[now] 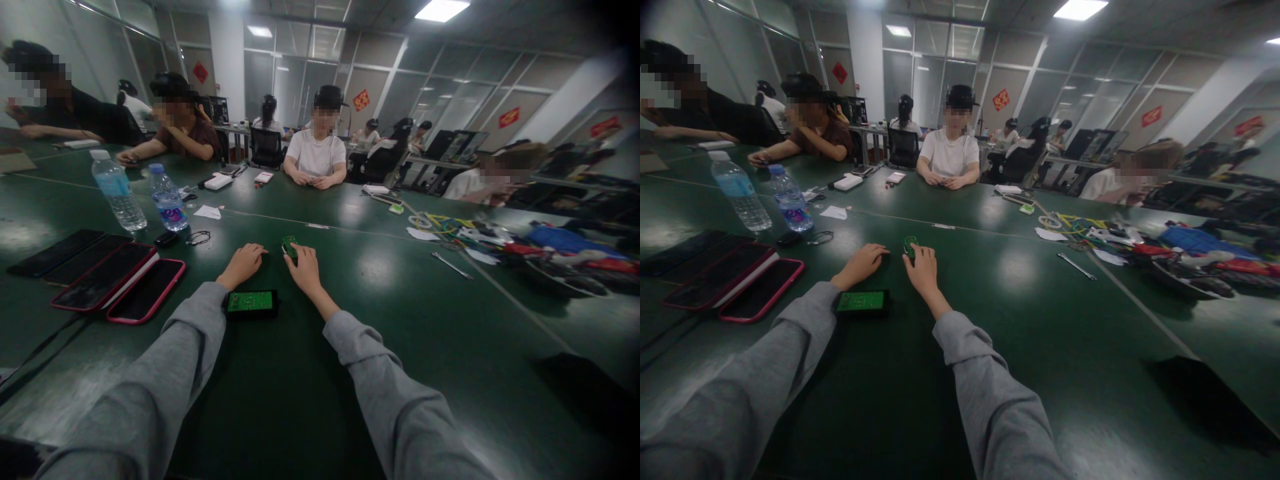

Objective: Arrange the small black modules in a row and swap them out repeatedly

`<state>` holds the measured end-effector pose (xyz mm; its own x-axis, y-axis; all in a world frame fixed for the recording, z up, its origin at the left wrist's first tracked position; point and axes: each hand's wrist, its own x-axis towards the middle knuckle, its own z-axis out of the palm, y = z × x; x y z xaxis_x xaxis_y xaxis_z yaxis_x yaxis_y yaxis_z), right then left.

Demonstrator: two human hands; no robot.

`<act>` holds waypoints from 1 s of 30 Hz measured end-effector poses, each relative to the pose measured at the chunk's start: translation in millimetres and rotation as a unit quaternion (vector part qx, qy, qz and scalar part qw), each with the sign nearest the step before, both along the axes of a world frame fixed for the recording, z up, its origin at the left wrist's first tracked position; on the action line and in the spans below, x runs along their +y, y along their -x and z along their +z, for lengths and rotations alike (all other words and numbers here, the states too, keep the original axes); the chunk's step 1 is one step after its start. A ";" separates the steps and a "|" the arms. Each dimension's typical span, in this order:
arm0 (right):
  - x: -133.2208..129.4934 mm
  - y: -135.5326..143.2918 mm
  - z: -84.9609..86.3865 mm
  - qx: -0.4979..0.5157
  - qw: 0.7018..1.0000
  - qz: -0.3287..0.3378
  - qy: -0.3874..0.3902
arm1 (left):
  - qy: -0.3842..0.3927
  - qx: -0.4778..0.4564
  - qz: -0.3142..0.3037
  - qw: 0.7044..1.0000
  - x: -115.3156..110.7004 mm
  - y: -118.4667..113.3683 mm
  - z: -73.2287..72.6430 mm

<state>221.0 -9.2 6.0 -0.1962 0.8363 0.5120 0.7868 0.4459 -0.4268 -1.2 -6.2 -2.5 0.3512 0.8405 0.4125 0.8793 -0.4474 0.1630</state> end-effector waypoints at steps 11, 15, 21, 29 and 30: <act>-10.9 3.3 12.8 0.006 0.998 -0.058 -0.037 | 0.005 -0.007 0.002 1.000 0.3 -0.2 0.3; -9.7 2.8 9.7 0.005 0.998 -0.056 -0.034 | 0.007 -0.007 0.004 1.000 -0.4 -1.0 1.2; -4.2 0.7 1.6 -0.040 0.999 -0.013 -0.008 | 0.002 -0.006 0.003 1.000 -0.9 -0.8 1.2; -51.1 -39.9 19.1 -0.033 0.992 0.107 0.052 | 0.005 -0.011 0.003 1.000 -3.2 -0.5 2.3; -62.6 -54.0 21.5 -0.042 0.989 0.131 0.063 | 0.004 -0.014 0.002 1.000 -3.3 -0.5 2.5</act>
